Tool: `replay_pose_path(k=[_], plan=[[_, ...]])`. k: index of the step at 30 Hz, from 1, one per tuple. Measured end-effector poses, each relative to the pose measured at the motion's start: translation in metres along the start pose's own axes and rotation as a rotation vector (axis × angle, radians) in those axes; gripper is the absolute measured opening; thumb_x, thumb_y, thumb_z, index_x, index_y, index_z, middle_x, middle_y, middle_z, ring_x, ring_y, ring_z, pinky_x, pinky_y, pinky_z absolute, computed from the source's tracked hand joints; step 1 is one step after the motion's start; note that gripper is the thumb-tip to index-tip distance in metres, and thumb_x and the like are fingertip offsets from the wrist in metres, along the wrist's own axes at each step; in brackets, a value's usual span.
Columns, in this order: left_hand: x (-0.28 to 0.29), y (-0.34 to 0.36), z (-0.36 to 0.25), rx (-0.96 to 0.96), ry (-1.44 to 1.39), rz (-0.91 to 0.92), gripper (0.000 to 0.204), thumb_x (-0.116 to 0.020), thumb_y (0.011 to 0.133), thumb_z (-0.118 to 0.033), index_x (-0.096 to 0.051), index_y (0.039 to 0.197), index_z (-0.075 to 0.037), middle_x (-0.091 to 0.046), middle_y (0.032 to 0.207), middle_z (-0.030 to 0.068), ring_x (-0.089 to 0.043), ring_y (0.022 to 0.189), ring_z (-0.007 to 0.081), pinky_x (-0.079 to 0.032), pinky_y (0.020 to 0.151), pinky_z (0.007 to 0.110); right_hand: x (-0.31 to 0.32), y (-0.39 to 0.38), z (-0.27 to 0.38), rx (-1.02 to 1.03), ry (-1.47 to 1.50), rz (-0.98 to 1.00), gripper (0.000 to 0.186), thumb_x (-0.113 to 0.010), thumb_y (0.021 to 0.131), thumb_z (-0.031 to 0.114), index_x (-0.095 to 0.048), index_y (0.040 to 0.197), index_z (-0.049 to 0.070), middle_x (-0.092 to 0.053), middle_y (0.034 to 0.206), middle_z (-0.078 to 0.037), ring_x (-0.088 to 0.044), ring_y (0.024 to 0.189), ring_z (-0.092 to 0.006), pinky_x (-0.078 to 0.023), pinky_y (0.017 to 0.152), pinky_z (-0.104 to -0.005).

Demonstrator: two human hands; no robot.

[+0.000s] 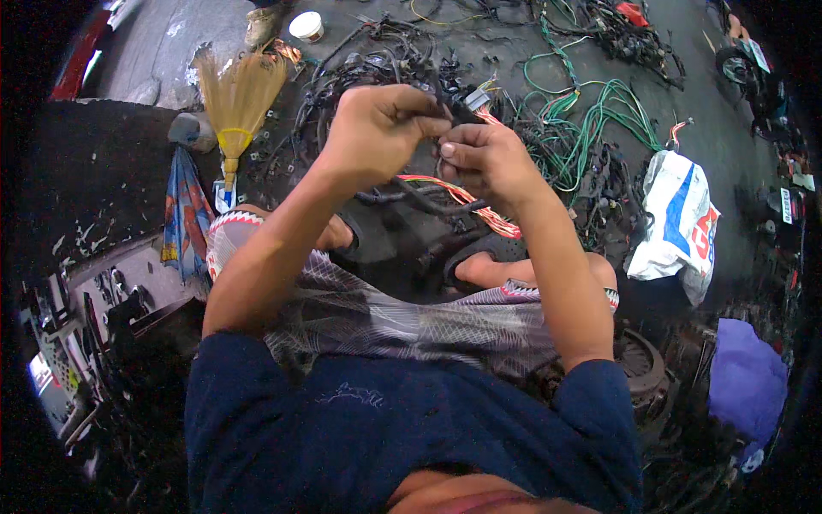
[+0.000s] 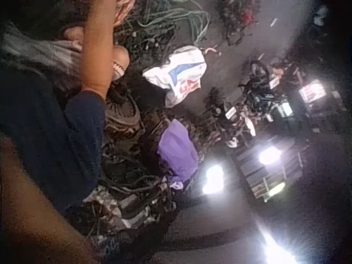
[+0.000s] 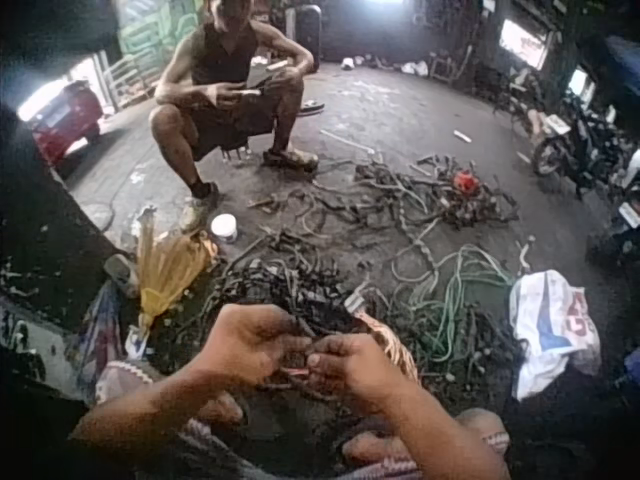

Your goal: The person is inspecting and repairing a complex automotive wire harness, working with connectors and protective sleeves.

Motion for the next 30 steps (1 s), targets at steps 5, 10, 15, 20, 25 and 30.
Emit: replay_pose_path(k=[5,10,15,20,25,30], plan=[[-0.001,-0.008,-0.008,-0.854,0.395,0.016,0.033,-0.064,0.057,0.001,-0.067,0.089,-0.003,-0.068,0.092,0.0078,-0.061,0.07,0.0221,-0.045,0.059,0.031,0.008,0.006,-0.005,-0.057,0.169,0.05,0.011,-0.056,0.09,0.015,-0.06,0.089,0.005,-0.058,0.069,0.0,-0.041,0.046,-0.0066,-0.032,0.04,-0.022],[-0.016,-0.017,-0.006,-0.757,0.525,-0.045,0.034,-0.064,0.057,0.002,-0.068,0.09,-0.006,-0.067,0.097,0.0074,-0.062,0.072,0.0227,-0.047,0.06,0.033,0.018,0.007,-0.001,0.081,0.539,-0.011,0.009,-0.054,0.091,0.014,-0.056,0.086,0.007,-0.054,0.066,0.001,-0.038,0.046,-0.0058,-0.028,0.039,-0.0205],[-0.012,-0.007,0.008,-0.658,0.601,-0.045,0.031,-0.064,0.058,0.002,-0.069,0.087,-0.008,-0.068,0.097,0.0038,-0.064,0.079,0.0209,-0.048,0.062,0.031,0.017,-0.002,0.006,0.072,0.606,0.043,0.008,-0.055,0.091,0.013,-0.056,0.086,0.007,-0.055,0.07,-0.001,-0.038,0.048,-0.0066,-0.029,0.042,-0.0201],[-0.027,-0.01,0.011,-0.689,0.637,-0.161,0.033,-0.065,0.06,0.001,-0.069,0.092,-0.009,-0.067,0.102,0.0031,-0.063,0.081,0.0214,-0.048,0.065,0.031,0.018,-0.009,0.007,0.097,0.606,0.026,0.008,-0.056,0.09,0.013,-0.057,0.087,0.006,-0.056,0.071,-0.003,-0.04,0.048,-0.0068,-0.029,0.042,-0.0201],[-0.013,-0.002,0.01,-0.174,0.231,-0.025,0.044,-0.061,0.07,-0.004,-0.061,0.114,-0.001,-0.065,0.091,0.0091,-0.06,0.075,0.015,-0.048,0.07,0.026,0.03,-0.016,0.023,0.399,0.512,-0.13,0.007,-0.061,0.087,0.01,-0.059,0.089,0.003,-0.059,0.071,-0.005,-0.043,0.049,-0.0075,-0.032,0.043,-0.0203],[0.012,0.006,0.01,0.009,-0.256,-0.176,0.02,-0.063,0.082,-0.01,-0.067,0.096,0.003,-0.063,0.078,0.0021,-0.055,0.071,0.0067,-0.045,0.067,0.022,0.037,-0.018,0.029,0.537,0.24,-0.231,0.011,-0.06,0.087,0.008,-0.06,0.096,0.002,-0.063,0.075,-0.006,-0.048,0.055,-0.0075,-0.038,0.05,-0.021]])
Point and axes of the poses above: each hand's wrist, its own y-axis towards the middle knuckle, its own x-axis out of the back of the hand, z = x × y, the point moved 2 cm from there along y, towards the middle knuckle
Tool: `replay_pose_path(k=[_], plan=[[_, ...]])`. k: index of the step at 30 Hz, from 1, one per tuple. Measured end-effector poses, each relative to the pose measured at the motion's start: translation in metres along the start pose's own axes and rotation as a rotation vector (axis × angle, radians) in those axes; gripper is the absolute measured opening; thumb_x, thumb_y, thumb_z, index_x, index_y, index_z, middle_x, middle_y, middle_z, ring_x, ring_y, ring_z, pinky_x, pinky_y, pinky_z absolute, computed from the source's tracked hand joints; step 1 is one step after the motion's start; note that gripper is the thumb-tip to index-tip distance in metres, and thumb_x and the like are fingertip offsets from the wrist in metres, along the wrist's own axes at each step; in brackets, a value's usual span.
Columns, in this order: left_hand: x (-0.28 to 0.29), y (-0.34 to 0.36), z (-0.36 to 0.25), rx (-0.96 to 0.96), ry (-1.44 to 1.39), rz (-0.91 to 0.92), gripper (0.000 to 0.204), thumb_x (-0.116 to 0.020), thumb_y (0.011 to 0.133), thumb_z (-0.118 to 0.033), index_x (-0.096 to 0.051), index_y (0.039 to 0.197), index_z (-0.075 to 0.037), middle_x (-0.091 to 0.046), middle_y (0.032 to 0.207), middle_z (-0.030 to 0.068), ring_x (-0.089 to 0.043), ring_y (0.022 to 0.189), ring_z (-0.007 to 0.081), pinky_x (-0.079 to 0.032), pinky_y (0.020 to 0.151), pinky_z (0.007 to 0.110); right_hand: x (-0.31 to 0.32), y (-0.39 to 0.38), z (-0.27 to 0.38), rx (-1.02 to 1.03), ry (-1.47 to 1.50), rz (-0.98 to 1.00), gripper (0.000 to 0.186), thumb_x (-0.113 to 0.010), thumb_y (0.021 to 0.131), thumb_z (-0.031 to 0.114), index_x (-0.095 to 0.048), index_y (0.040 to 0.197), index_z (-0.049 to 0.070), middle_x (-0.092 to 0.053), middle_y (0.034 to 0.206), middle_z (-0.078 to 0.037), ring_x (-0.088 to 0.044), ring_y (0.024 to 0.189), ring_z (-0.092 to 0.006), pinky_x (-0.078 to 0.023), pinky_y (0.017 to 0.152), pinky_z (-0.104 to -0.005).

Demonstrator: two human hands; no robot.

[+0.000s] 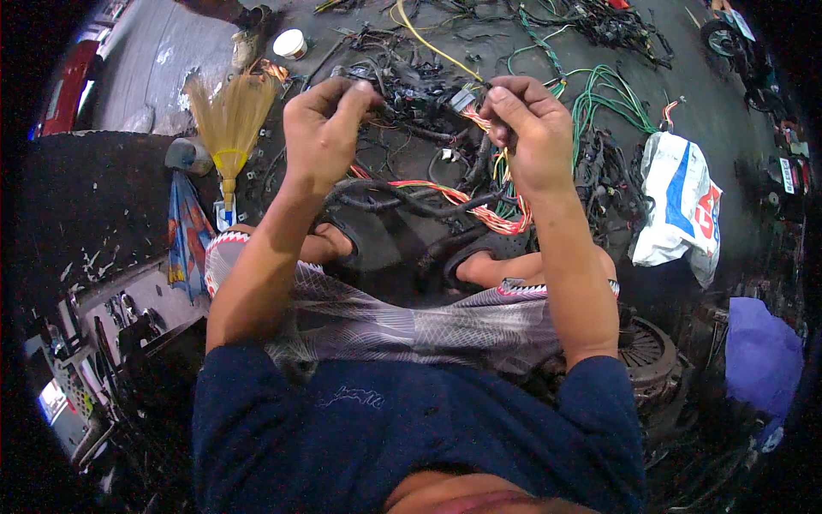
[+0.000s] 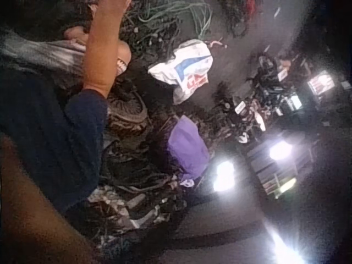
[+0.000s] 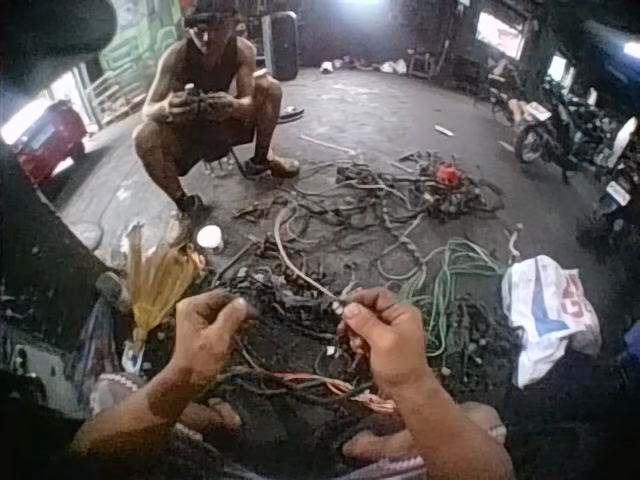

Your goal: The person is inspecting and repairing a complex automotive wire harness, working with connectors and protective sleeves.

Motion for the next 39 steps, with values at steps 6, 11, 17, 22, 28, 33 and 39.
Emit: replay_pose_path(k=[6,11,17,22,28,33,39], plan=[[-0.017,-0.004,-0.019,-0.713,0.664,-0.246,0.018,-0.071,0.074,-0.014,-0.066,0.089,-0.006,-0.065,0.088,0.0083,-0.059,0.088,0.0248,-0.043,0.084,0.035,-0.016,-0.006,-0.007,0.087,-0.388,0.071,0.02,-0.057,0.083,0.003,-0.062,0.102,-0.001,-0.066,0.081,-0.005,-0.051,0.062,-0.0047,-0.04,0.056,-0.019],[-0.013,-0.007,-0.011,-0.585,0.808,0.075,0.012,-0.066,0.077,-0.012,-0.066,0.088,-0.007,-0.066,0.084,0.008,-0.062,0.086,0.0261,-0.042,0.086,0.039,-0.024,-0.009,-0.012,0.05,-0.414,0.147,0.025,-0.052,0.084,0.005,-0.06,0.107,-0.001,-0.067,0.08,-0.008,-0.054,0.063,-0.0069,-0.042,0.057,-0.021],[-0.012,-0.01,-0.01,-0.485,0.673,0.185,0.01,-0.065,0.077,-0.003,-0.066,0.087,-0.004,-0.066,0.082,0.0094,-0.065,0.073,0.0267,-0.051,0.066,0.034,-0.015,-0.004,-0.033,-0.63,0.101,0.321,0.037,-0.041,0.095,0.032,-0.056,0.113,0.003,-0.067,0.084,-0.016,-0.064,0.066,-0.019,-0.052,0.051,-0.0303],[-0.018,-0.015,-0.006,-0.745,0.633,0.206,0.015,-0.068,0.069,-0.006,-0.067,0.083,-0.008,-0.061,0.074,0.0065,-0.061,0.068,0.0258,-0.048,0.06,0.036,-0.033,-0.015,-0.037,-0.752,0.248,0.341,0.035,-0.044,0.096,0.035,-0.058,0.11,0.006,-0.066,0.094,-0.01,-0.065,0.073,-0.0181,-0.054,0.06,-0.0305],[-0.027,-0.027,-0.014,-0.734,0.663,0.23,0.015,-0.072,0.067,-0.001,-0.065,0.08,-0.004,-0.06,0.068,0.009,-0.06,0.058,0.0241,-0.046,0.05,0.032,-0.016,-0.002,-0.047,-0.439,0.22,0.125,0.016,-0.063,0.085,0.007,-0.057,0.099,0.001,-0.066,0.089,-0.012,-0.065,0.078,-0.019,-0.054,0.069,-0.0314],[-0.033,-0.035,-0.009,-0.639,0.623,0.221,0.011,-0.072,0.069,-0.001,-0.063,0.075,-0.005,-0.056,0.06,0.0087,-0.057,0.048,0.0236,-0.043,0.043,0.033,-0.012,0.009,-0.051,-0.327,0.17,0.027,0.02,-0.063,0.082,0.001,-0.055,0.1,0.004,-0.066,0.085,-0.015,-0.063,0.071,-0.02,-0.052,0.069,-0.0319],[-0.041,-0.052,-0.037,-0.676,0.527,0.263,0.008,-0.07,0.07,0.001,-0.063,0.072,-0.003,-0.056,0.06,0.0101,-0.057,0.047,0.024,-0.043,0.043,0.031,0.047,0.05,-0.063,-0.164,-0.008,-0.281,0.024,-0.061,0.081,-0.003,-0.048,0.101,0.002,-0.064,0.085,-0.017,-0.062,0.068,-0.0224,-0.052,0.064,-0.033]])
Point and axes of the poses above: each hand's wrist, its own y-axis towards the middle knuckle, its own x-axis out of the back of the hand, z = x × y, the point moved 2 cm from there along y, towards the middle knuckle
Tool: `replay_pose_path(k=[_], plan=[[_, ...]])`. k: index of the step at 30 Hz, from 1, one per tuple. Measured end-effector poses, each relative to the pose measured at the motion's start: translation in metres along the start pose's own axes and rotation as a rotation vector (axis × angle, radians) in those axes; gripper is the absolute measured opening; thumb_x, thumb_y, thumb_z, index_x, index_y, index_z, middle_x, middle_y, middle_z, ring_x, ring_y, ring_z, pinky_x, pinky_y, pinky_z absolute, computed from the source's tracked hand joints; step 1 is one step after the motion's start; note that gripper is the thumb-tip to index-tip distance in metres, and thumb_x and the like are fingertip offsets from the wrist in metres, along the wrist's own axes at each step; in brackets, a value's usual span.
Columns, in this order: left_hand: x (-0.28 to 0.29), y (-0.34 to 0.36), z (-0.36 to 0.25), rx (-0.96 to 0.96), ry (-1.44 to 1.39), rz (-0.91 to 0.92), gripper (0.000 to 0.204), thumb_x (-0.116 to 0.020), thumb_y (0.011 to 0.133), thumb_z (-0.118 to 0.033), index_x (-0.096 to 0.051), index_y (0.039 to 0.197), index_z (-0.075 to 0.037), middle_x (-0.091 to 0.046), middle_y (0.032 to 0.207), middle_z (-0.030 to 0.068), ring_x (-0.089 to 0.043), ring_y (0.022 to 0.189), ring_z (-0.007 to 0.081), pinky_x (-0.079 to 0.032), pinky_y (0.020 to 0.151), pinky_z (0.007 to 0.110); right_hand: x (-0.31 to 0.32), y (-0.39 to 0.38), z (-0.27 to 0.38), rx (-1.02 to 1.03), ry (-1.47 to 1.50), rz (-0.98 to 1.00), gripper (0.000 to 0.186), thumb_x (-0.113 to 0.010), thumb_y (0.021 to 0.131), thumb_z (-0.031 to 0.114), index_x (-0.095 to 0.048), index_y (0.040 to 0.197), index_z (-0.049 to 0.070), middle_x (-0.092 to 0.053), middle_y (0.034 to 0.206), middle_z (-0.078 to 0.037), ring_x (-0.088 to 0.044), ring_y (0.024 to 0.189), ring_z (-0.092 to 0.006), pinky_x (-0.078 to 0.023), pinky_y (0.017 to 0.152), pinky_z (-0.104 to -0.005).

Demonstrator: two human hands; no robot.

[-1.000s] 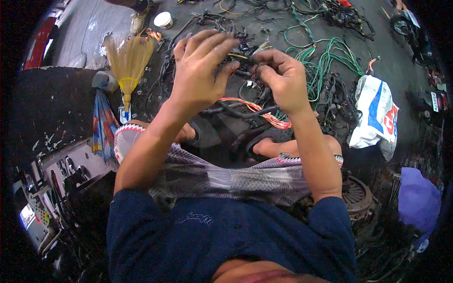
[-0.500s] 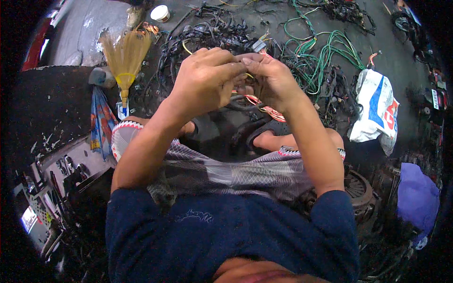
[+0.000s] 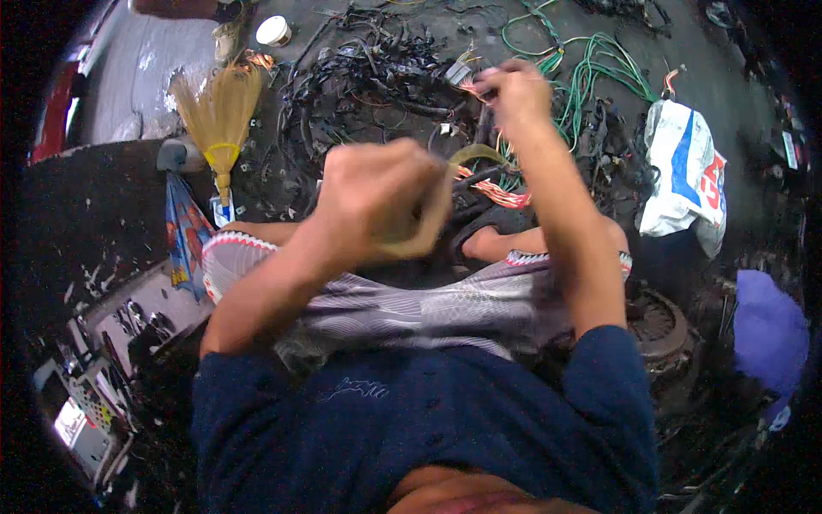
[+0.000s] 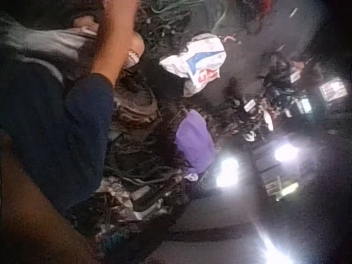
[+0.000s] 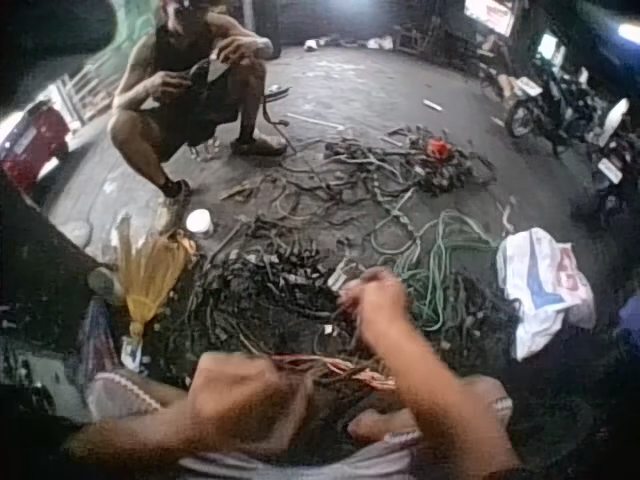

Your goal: The person is inspecting and repairing a complex automotive wire harness, working with connectors and protective sleeves.

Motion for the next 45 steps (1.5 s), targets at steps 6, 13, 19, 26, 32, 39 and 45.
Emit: replay_pose_path(k=[6,13,19,26,32,39,45], plan=[[0.016,0.004,0.036,0.378,0.151,0.062,0.011,-0.074,0.074,-0.01,-0.067,0.08,-0.003,-0.064,0.068,0.012,-0.063,0.06,0.0239,-0.049,0.055,0.032,0.001,-0.008,0.035,0.236,-0.152,-0.044,0.023,-0.064,0.083,0.004,-0.055,0.103,-0.001,-0.066,0.085,-0.012,-0.058,0.067,-0.0149,-0.05,0.06,-0.0274],[0.038,0.002,0.061,0.562,0.072,0.026,0.023,-0.072,0.074,-0.021,-0.071,0.09,-0.004,-0.066,0.073,0.0139,-0.064,0.065,0.0245,-0.05,0.061,0.033,-0.022,-0.033,0.048,0.625,-0.663,-0.119,0.018,-0.071,0.077,0.011,-0.067,0.092,0.002,-0.066,0.073,-0.006,-0.059,0.062,-0.0094,-0.047,0.06,-0.0245],[0.039,-0.001,0.07,0.586,0.126,-0.037,0.026,-0.075,0.071,-0.019,-0.07,0.094,-0.006,-0.065,0.069,0.0125,-0.061,0.059,0.0176,-0.048,0.059,0.029,-0.034,-0.044,0.063,0.498,-0.844,-0.088,0.016,-0.068,0.076,0.005,-0.067,0.092,-0.001,-0.068,0.089,-0.017,-0.066,0.076,-0.0242,-0.05,0.066,-0.0312],[0.033,0.008,0.054,0.384,0.168,-0.12,0.019,-0.073,0.073,-0.014,-0.069,0.091,-0.008,-0.067,0.072,0.0077,-0.063,0.061,0.0137,-0.048,0.059,0.026,-0.029,-0.045,0.056,0.733,-0.972,-0.043,0.017,-0.061,0.077,0.004,-0.067,0.093,-0.001,-0.067,0.078,-0.017,-0.066,0.07,-0.0262,-0.05,0.064,-0.0305],[0.028,0.011,0.045,0.388,0.217,-0.084,0.018,-0.073,0.073,-0.015,-0.069,0.089,-0.009,-0.067,0.073,0.0077,-0.063,0.062,0.0133,-0.048,0.059,0.026,-0.032,-0.041,0.04,0.954,-0.929,0.334,0.026,-0.056,0.079,0.009,-0.065,0.1,-0.003,-0.066,0.094,-0.02,-0.066,0.077,-0.0269,-0.05,0.07,-0.0302],[0.031,0.008,0.052,0.31,0.225,-0.166,0.017,-0.074,0.073,-0.015,-0.07,0.088,-0.006,-0.068,0.074,0.0087,-0.065,0.063,0.0148,-0.05,0.06,0.026,-0.049,-0.068,0.064,0.261,-0.736,0.383,0.018,-0.056,0.084,0.006,-0.066,0.097,-0.002,-0.067,0.09,-0.014,-0.061,0.07,-0.0143,-0.05,0.067,-0.0283],[0.028,0.009,0.056,0.485,0.256,-0.17,0.038,-0.081,0.07,-0.017,-0.067,0.103,-0.004,-0.067,0.1,0.0088,-0.062,0.092,0.0166,-0.048,0.082,0.028,-0.045,-0.064,0.042,0.359,-0.856,0.592,0.02,-0.068,0.079,0.022,-0.07,0.092,0.007,-0.068,0.079,-0.009,-0.064,0.073,-0.0171,-0.05,0.07,-0.0305]])
Point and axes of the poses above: each hand's wrist, its own y-axis towards the middle knuckle, its own x-axis out of the back of the hand, z = x × y, the point moved 2 cm from there along y, towards the middle knuckle
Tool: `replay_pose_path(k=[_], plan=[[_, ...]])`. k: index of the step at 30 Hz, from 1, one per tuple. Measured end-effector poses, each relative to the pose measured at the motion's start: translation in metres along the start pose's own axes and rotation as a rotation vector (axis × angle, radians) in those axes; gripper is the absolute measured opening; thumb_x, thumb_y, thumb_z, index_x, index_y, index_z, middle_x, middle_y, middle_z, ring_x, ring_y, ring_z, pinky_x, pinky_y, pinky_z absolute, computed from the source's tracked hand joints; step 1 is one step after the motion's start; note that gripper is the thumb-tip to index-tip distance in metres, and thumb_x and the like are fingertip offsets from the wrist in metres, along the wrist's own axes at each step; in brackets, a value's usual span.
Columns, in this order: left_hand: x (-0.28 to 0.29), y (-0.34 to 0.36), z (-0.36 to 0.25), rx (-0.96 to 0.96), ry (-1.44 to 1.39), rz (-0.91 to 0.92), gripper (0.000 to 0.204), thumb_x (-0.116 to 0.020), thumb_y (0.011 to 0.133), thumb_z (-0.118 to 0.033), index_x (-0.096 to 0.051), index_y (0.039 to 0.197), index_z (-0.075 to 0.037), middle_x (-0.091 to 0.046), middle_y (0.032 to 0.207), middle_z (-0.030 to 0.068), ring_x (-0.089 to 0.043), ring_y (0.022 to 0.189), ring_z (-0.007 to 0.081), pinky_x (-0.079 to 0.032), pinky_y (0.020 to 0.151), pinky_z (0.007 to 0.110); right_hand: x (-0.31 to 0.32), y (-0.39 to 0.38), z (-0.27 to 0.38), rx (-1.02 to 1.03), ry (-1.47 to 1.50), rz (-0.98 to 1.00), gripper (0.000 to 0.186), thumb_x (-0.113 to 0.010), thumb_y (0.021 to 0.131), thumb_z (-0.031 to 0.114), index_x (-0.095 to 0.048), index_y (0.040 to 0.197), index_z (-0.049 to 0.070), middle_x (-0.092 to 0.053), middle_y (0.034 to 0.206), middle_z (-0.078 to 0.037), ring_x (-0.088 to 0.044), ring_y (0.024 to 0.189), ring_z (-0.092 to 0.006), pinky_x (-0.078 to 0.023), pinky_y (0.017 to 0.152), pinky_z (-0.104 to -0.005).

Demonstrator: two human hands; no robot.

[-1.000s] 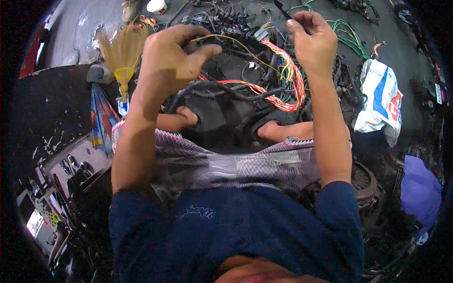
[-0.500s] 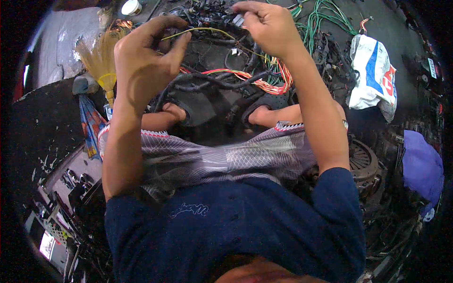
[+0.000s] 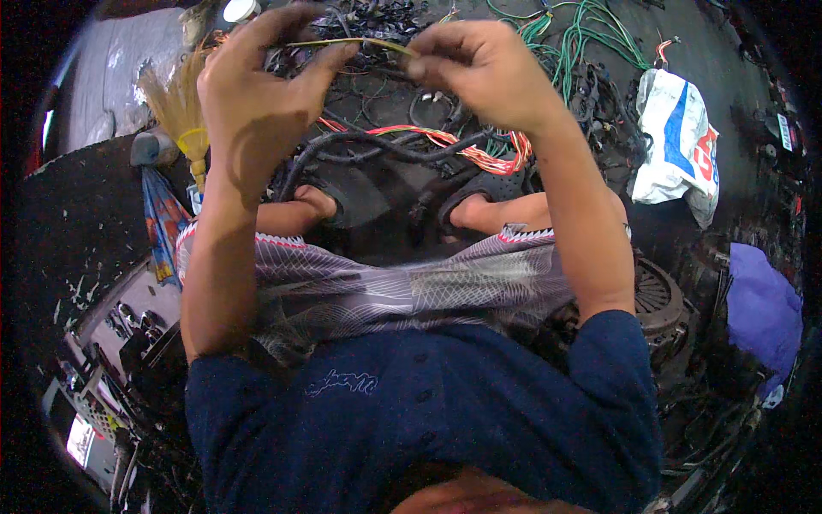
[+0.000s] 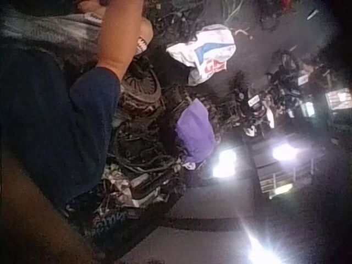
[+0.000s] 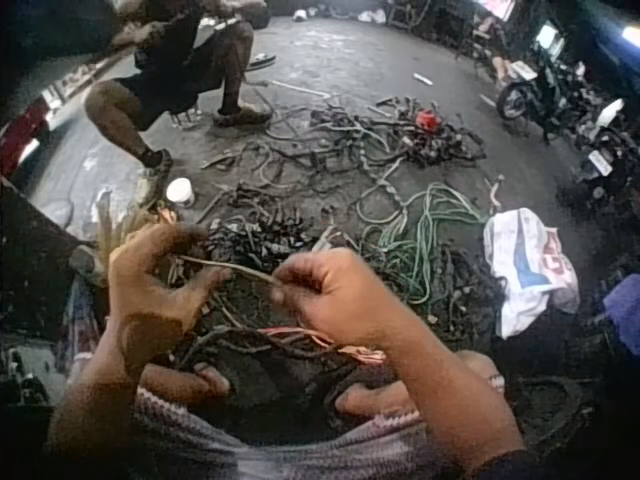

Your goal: The person is inspecting and repairing a complex automotive wire harness, working with connectors and protective sleeves.

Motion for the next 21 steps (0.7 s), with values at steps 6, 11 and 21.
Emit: replay_pose_path(k=[6,11,21], plan=[[0.002,0.006,-0.006,-0.047,0.115,-0.05,0.057,-0.082,0.067,-0.025,-0.061,0.116,-0.007,-0.062,0.114,0.0129,-0.058,0.105,0.0236,-0.044,0.092,0.033,0.097,-0.009,-0.023,-0.1,-0.014,-0.789,0.014,-0.066,0.081,0.007,-0.066,0.09,-0.003,-0.066,0.075,-0.007,-0.06,0.065,-0.0123,-0.048,0.061,-0.0253],[-0.009,0.004,-0.002,-0.147,0.088,0.005,0.05,-0.079,0.071,-0.023,-0.061,0.115,-0.006,-0.061,0.115,0.0131,-0.058,0.107,0.0231,-0.043,0.094,0.034,0.143,-0.03,-0.032,0.025,-0.42,-1.335,0.023,-0.066,0.078,0.007,-0.063,0.099,-0.004,-0.066,0.075,-0.009,-0.062,0.067,-0.0173,-0.049,0.065,-0.0272],[-0.008,0.006,-0.012,0.006,-0.025,0.172,0.045,-0.076,0.074,-0.023,-0.062,0.113,-0.006,-0.065,0.108,0.0124,-0.063,0.1,0.0204,-0.048,0.088,0.031,-0.022,-0.005,-0.127,-0.297,-0.738,0.098,0.025,-0.058,0.074,0.015,-0.066,0.095,0.005,-0.066,0.091,-0.018,-0.064,0.085,-0.0345,-0.05,0.08,-0.0421]])
Point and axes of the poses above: each hand's wrist, its own y-axis towards the middle knuckle, its own x-axis out of the back of the hand, z = x × y, the point moved 2 cm from there along y, towards the middle knuckle
